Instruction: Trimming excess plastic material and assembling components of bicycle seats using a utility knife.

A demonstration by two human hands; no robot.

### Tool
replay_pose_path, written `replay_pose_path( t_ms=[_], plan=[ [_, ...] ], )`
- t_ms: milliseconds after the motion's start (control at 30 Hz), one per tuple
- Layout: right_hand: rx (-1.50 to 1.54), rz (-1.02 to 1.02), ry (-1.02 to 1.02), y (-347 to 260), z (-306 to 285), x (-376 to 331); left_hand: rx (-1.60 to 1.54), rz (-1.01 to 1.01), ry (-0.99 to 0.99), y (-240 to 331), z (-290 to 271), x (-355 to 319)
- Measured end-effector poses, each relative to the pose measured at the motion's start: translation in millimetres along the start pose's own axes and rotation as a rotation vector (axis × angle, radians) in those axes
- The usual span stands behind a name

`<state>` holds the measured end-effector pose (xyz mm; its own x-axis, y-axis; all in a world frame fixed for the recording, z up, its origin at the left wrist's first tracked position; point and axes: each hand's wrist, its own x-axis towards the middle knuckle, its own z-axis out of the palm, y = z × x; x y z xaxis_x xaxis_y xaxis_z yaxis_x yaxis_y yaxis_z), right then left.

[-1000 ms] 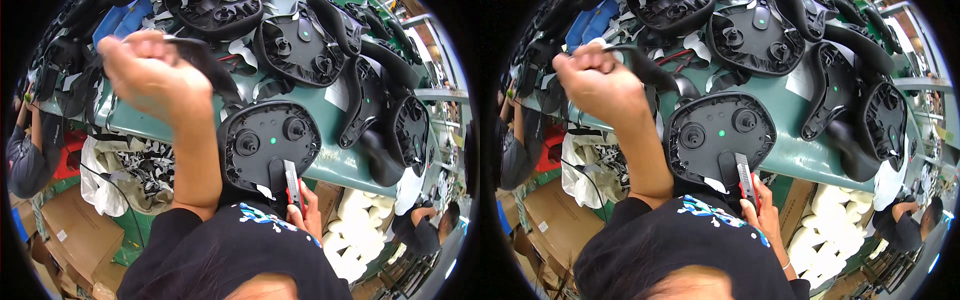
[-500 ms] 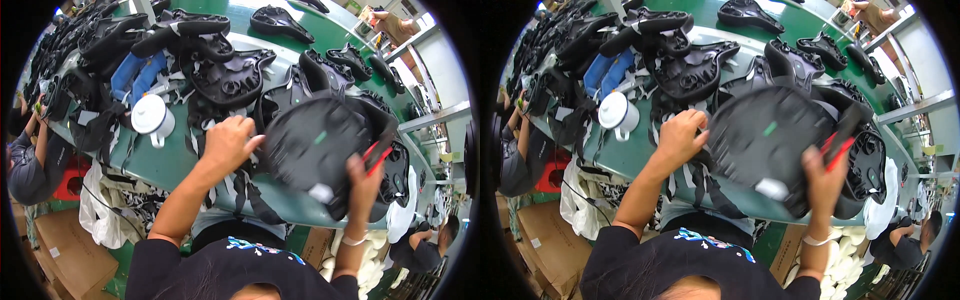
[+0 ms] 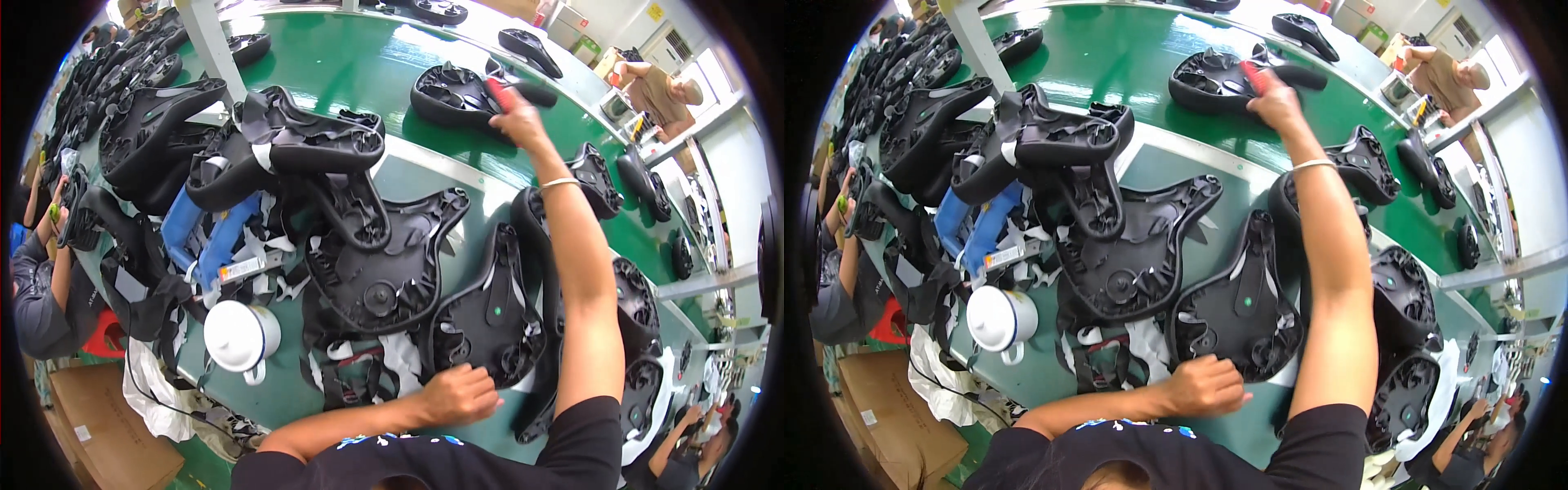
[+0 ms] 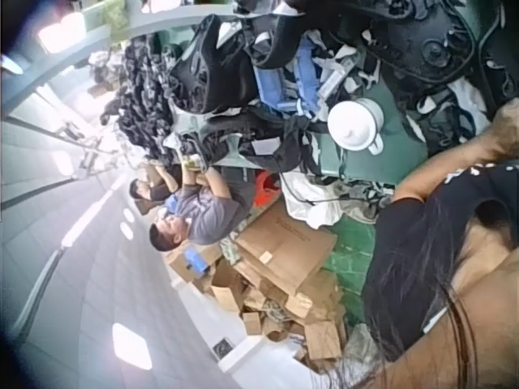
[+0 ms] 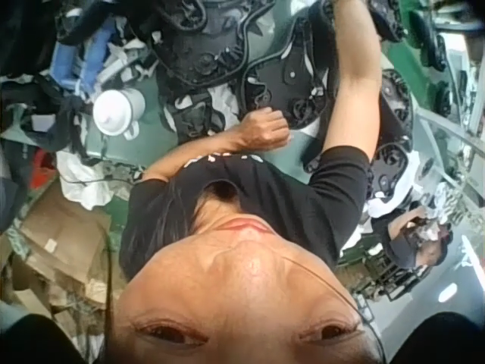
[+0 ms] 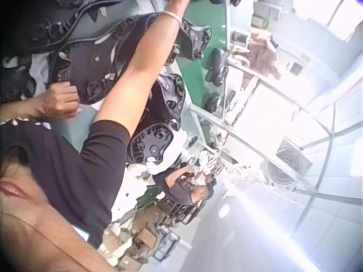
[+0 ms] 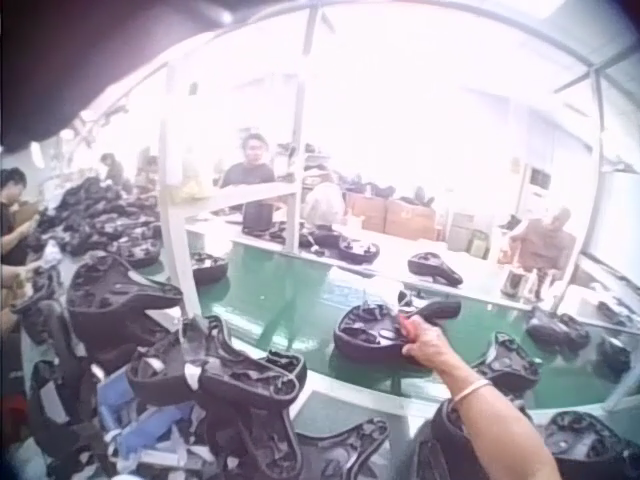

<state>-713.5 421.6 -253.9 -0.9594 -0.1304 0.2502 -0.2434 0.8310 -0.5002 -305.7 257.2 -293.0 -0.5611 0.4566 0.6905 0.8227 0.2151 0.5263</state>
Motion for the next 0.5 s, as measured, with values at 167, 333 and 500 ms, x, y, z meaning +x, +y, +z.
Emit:
replay_pose_path(
  t_ms=[167, 333, 500],
  plan=[
    [-0.359, 0.082, -0.162, -9.7, 15.8, 8.3, -0.068, -0.004, 0.035, 0.9, 5.6, 0.5],
    [-0.41, 0.002, -0.226, -73.4, -43.9, -26.8, -0.086, 0.01, -0.016, -5.5, 2.0, -0.2],
    [-0.635, -0.078, -0.098, -75.7, -172.6, -142.2, -0.079, 0.065, -0.038, -5.8, -0.8, 8.1]
  ],
)
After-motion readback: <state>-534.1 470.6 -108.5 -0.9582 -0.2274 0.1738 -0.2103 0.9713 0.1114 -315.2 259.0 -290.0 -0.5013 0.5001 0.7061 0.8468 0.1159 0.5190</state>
